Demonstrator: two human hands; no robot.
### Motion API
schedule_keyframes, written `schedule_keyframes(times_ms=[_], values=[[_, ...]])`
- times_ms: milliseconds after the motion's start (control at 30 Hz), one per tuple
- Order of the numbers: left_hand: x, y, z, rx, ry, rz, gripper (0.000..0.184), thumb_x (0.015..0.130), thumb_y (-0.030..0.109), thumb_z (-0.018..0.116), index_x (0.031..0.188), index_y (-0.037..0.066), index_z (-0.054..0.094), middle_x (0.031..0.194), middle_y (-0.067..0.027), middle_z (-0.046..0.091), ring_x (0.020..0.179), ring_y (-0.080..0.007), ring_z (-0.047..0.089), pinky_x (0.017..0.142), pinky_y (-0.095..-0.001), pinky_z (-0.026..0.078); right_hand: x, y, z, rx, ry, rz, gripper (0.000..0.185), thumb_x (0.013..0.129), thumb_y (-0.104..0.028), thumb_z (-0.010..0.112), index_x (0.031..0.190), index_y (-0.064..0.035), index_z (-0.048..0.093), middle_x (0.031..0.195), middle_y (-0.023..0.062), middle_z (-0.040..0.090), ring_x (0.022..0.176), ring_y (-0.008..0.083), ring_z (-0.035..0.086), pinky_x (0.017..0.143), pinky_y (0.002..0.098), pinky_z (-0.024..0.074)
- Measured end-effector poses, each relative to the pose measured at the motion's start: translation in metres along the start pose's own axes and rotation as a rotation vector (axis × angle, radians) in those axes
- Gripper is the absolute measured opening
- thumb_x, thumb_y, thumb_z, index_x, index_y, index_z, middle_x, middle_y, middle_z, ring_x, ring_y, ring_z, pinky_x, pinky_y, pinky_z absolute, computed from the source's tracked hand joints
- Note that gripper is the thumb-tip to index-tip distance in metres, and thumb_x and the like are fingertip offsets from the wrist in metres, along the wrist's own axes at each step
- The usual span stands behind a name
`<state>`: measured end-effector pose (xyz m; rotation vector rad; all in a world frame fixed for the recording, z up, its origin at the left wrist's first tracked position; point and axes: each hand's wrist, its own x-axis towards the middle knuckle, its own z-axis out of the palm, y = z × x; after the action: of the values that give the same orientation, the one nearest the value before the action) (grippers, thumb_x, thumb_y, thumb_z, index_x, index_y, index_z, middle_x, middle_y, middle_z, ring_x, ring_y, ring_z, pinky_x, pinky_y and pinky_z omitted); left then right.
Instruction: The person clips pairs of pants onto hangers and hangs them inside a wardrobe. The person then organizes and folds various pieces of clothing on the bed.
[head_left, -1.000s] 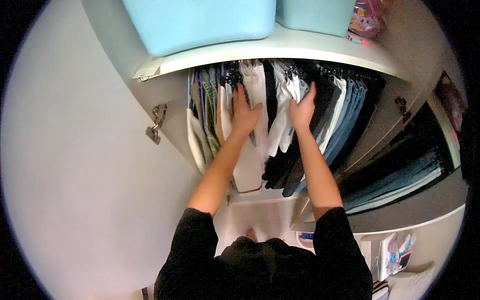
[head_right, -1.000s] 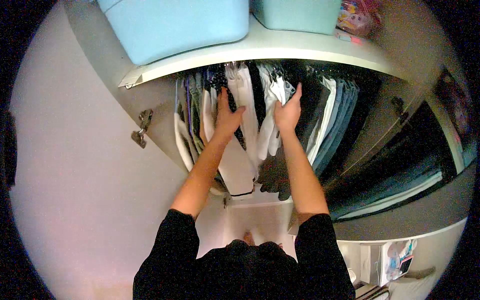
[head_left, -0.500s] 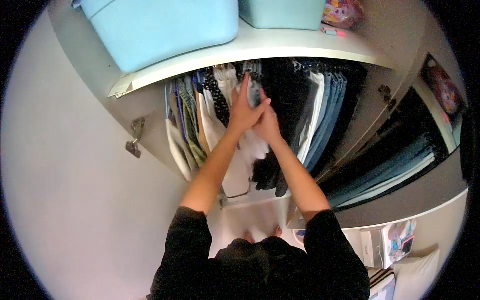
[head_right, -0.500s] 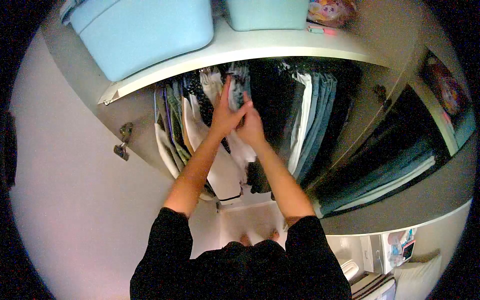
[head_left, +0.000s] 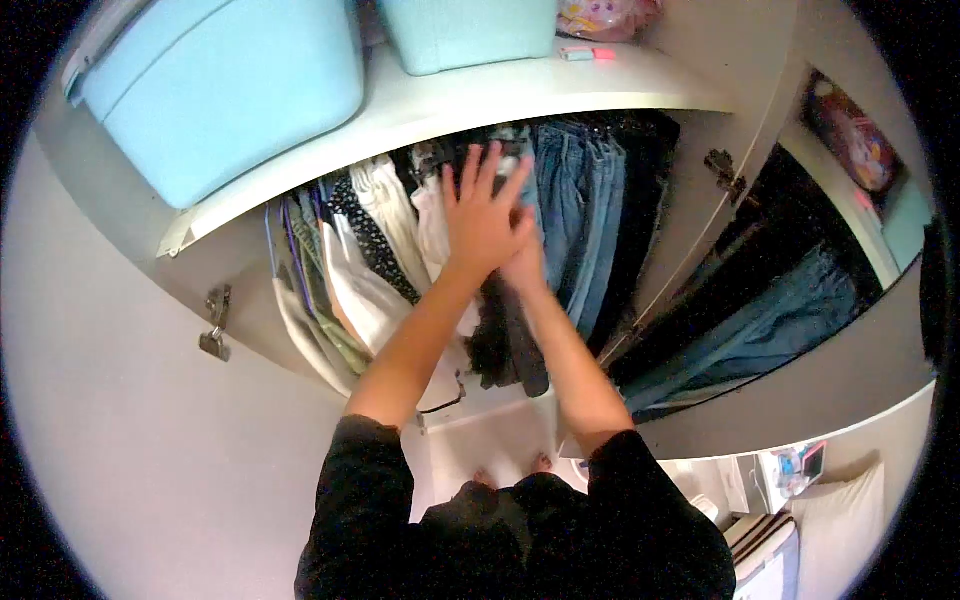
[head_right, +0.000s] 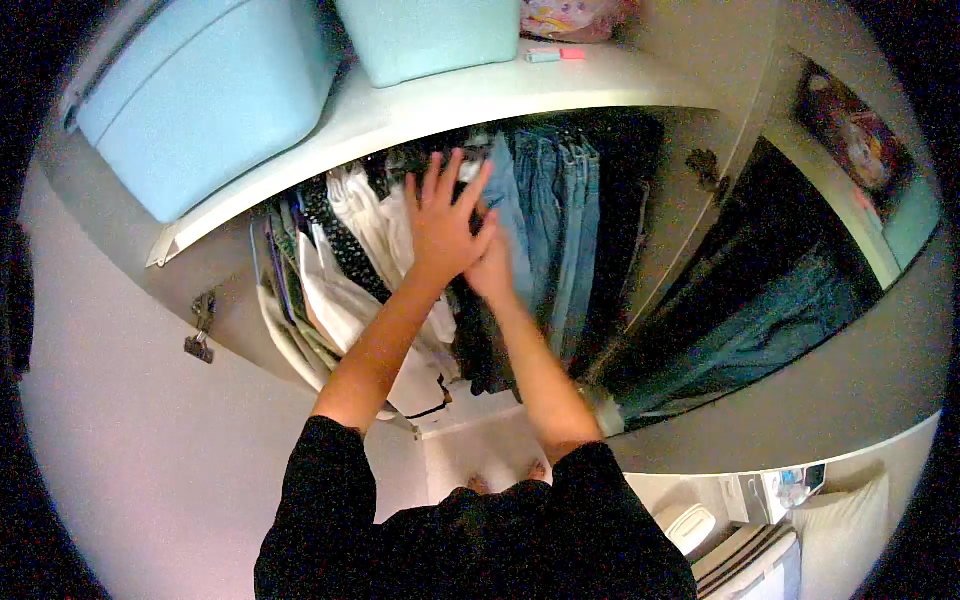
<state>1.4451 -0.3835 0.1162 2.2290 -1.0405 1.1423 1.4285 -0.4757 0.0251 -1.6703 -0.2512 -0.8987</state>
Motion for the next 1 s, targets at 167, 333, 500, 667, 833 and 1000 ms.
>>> schedule_keyframes(times_ms=[167,333,500,667,833,1000], values=[[0.006,-0.015,0.018,0.222,0.029,-0.004,0.038,0.072,0.025,0.072,0.109,0.028,0.076,0.148,-0.0004,0.049,0.119,-0.028,0.051,0.111,-0.0552,0.032,0.006,0.002,-0.034,-0.599,0.09,-0.302,0.065,0.067,0.0,0.06,0.132,-0.0011,0.055,0.126,0.0186,0.062,0.118,0.0393,0.055,0.105,0.0465,0.0399],[0.002,-0.026,0.011,0.196,0.039,0.031,0.038,0.071,0.022,0.072,0.109,0.023,0.076,0.143,-0.003,0.054,0.119,-0.027,0.051,0.112,-0.0546,0.031,0.056,0.014,-0.103,-0.89,0.895,-0.004,0.09,0.078,-0.026,0.077,0.152,-0.0024,0.033,0.142,0.0302,0.046,0.13,0.0471,0.044,0.112,0.0542,0.032],[0.008,-0.011,0.014,0.124,0.02,0.021,0.042,0.075,0.032,0.072,0.117,0.026,0.074,0.147,-0.0069,0.05,0.123,-0.0304,0.049,0.112,-0.0598,0.027,0.049,0.039,-0.087,-0.787,0.515,0.32,0.057,0.08,-0.025,0.077,0.126,0.0019,0.058,0.117,0.0228,0.066,0.111,0.0415,0.061,0.097,0.0496,0.0436],[0.026,0.019,0.031,0.171,0.036,0.044,0.049,0.082,0.05,0.067,0.129,0.037,0.065,0.145,-0.0084,0.051,0.134,-0.0353,0.041,0.111,-0.0665,0.022,0.026,0.045,-0.03,-0.472,0.298,0.039,0.032,0.079,-0.015,0.071,0.106,0.0004,0.066,0.107,0.0204,0.067,0.099,0.0381,0.064,0.091,0.0457,0.0467],[0.028,0.009,0.05,0.255,0.003,0.04,0.038,0.085,0.049,0.065,0.121,0.036,0.069,0.144,-0.003,0.052,0.135,-0.0344,0.041,0.112,-0.0678,0.018,0.039,0.011,-0.095,-0.806,0.554,-0.28,0.047,0.067,-0.005,0.063,0.113,-0.0039,0.067,0.109,0.0175,0.065,0.107,0.0398,0.058,0.095,0.0532,0.0436],[0.027,0.011,0.049,0.205,0.021,0.044,0.033,0.086,0.046,0.064,0.116,0.034,0.071,0.143,-0.0031,0.053,0.134,-0.035,0.042,0.112,-0.0688,0.017,0.078,0.04,-0.16,-0.691,0.845,0.208,0.075,0.08,-0.02,0.074,0.147,-0.0052,0.044,0.131,0.0227,0.061,0.122,0.0434,0.056,0.109,0.0486,0.04]])
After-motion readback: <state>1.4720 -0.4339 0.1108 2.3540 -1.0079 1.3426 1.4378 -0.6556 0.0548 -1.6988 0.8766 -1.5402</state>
